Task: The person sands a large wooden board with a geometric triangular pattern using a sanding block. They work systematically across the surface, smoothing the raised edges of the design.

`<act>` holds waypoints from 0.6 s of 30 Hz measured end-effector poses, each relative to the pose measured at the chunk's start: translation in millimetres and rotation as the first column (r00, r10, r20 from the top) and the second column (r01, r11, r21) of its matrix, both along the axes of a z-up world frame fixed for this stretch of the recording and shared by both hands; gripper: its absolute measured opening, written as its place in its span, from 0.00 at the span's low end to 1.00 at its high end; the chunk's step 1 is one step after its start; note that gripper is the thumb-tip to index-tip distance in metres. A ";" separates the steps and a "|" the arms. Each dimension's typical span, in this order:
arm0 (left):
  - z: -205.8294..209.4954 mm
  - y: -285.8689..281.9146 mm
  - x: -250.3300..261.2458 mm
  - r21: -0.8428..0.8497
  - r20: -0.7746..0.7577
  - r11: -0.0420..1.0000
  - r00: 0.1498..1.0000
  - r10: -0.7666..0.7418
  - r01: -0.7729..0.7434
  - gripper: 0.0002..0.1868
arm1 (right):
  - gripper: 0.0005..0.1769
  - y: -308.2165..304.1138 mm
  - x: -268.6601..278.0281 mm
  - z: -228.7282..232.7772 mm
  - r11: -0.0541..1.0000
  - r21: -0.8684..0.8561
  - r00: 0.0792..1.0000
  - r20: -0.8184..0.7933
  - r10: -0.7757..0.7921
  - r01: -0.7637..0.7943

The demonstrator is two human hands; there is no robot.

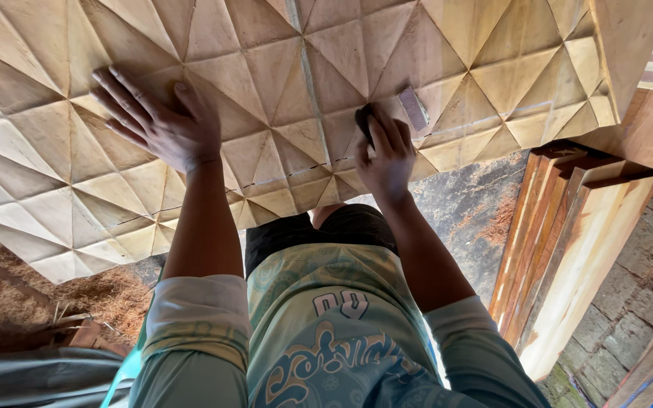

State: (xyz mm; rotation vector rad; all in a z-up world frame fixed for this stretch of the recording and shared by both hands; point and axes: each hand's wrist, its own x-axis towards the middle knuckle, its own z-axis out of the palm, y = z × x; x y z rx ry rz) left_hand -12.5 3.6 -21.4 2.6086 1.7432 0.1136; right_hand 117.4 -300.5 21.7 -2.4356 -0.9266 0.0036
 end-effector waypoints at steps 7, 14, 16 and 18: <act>3.8 -1.3 4.2 -0.011 0.010 1.000 1.000 0.017 -0.017 0.44 | 0.13 37.8 -2.3 -6.1 0.994 0.106 0.999 0.044 0.015 -0.020; 10.5 -1.0 10.7 -0.026 0.058 1.000 0.998 -0.002 0.003 0.44 | 0.19 45.3 -12.5 -8.5 0.998 -0.040 0.998 0.057 0.041 -0.039; 11.7 -3.5 10.2 -0.018 0.055 1.000 0.998 0.014 -0.013 0.43 | 0.27 38.7 -12.6 -6.5 0.984 -0.102 0.989 0.015 0.146 -0.144; 13.4 -6.4 3.2 -0.056 -0.006 0.998 1.000 0.023 -0.023 0.43 | 0.31 34.1 -14.1 -5.2 0.958 -0.211 0.980 -0.001 0.197 -0.193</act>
